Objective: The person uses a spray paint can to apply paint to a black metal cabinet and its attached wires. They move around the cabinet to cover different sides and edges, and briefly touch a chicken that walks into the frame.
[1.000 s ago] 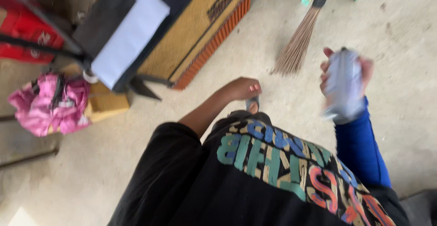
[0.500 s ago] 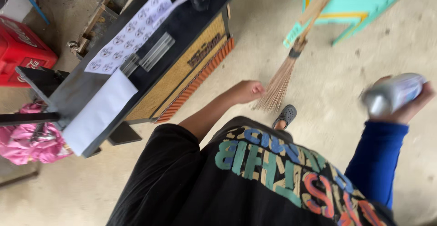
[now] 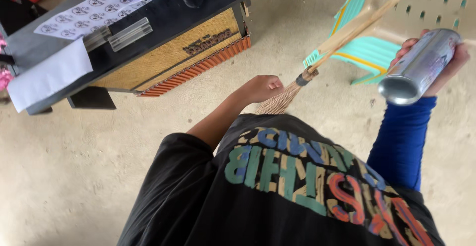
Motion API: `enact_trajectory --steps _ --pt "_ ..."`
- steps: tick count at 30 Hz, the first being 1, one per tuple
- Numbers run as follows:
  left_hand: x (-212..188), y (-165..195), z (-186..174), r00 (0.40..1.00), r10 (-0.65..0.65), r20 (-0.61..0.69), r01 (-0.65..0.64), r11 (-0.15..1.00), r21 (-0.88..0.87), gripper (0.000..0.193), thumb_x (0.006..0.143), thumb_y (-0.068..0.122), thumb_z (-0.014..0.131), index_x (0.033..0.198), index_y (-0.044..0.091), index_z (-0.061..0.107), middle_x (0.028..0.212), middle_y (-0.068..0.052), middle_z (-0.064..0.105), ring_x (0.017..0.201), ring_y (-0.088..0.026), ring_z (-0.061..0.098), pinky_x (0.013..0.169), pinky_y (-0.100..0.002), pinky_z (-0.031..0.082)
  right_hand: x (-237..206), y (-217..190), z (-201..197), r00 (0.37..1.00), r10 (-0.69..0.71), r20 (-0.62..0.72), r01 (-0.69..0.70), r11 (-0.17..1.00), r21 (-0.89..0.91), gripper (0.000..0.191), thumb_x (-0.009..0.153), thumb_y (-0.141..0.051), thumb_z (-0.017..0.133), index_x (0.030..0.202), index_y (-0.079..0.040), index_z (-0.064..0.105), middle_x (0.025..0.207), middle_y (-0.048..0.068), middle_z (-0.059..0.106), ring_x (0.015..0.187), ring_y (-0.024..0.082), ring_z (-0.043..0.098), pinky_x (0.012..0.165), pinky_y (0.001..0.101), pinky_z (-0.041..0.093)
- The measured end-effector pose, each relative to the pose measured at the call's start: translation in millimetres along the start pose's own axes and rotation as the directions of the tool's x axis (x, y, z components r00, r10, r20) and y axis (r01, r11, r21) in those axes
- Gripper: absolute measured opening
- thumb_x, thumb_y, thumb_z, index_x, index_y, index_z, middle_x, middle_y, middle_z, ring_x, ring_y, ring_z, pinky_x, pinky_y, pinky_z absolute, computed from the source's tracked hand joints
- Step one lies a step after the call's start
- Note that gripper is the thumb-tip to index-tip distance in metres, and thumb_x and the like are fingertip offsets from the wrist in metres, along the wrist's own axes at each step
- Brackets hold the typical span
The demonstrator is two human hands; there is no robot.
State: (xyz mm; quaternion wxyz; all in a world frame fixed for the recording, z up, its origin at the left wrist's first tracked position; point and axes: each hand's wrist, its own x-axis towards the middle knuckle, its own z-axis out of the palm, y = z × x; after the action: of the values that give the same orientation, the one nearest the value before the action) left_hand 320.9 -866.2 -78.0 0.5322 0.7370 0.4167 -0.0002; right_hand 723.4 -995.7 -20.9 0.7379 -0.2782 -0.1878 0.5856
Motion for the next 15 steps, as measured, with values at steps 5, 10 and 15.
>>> enact_trajectory --steps 5,10,15 --pt "6.9 14.1 -3.8 0.99 -0.088 -0.11 0.09 0.996 0.014 0.038 0.094 0.045 0.065 0.113 0.013 0.074 0.11 -0.009 0.077 0.103 -0.022 0.074 0.091 -0.036 0.056 91.9 10.8 -23.0 0.993 0.089 -0.075 -0.079 0.989 0.128 0.075 0.108 -0.06 0.057 0.144 0.003 0.04 0.107 0.022 0.065 0.091 0.03 0.068 0.081 0.0398 0.063" --pt "15.3 19.9 -2.3 0.961 -0.194 -0.197 0.19 0.981 -0.037 0.038 0.096 0.044 0.064 0.112 0.011 0.073 0.113 -0.009 0.077 0.108 -0.023 0.072 0.093 -0.037 0.056 94.3 45.2 -37.7 0.966 0.196 0.17 -0.208 0.976 0.061 0.088 0.095 -0.059 0.066 0.156 -0.004 0.037 0.114 0.013 0.067 0.088 0.026 0.071 0.064 0.0407 0.062" --pt "34.0 28.0 7.3 0.94 -0.302 -0.156 0.302 0.953 -0.025 0.036 0.096 0.042 0.065 0.113 0.011 0.074 0.106 -0.01 0.079 0.103 -0.024 0.076 0.09 -0.036 0.06 124.8 67.9 -50.0 0.937 0.302 0.176 -0.326 0.938 0.121 0.083 0.099 -0.064 0.066 0.153 -0.01 0.032 0.11 0.016 0.068 0.086 0.033 0.073 0.069 0.0415 0.061"
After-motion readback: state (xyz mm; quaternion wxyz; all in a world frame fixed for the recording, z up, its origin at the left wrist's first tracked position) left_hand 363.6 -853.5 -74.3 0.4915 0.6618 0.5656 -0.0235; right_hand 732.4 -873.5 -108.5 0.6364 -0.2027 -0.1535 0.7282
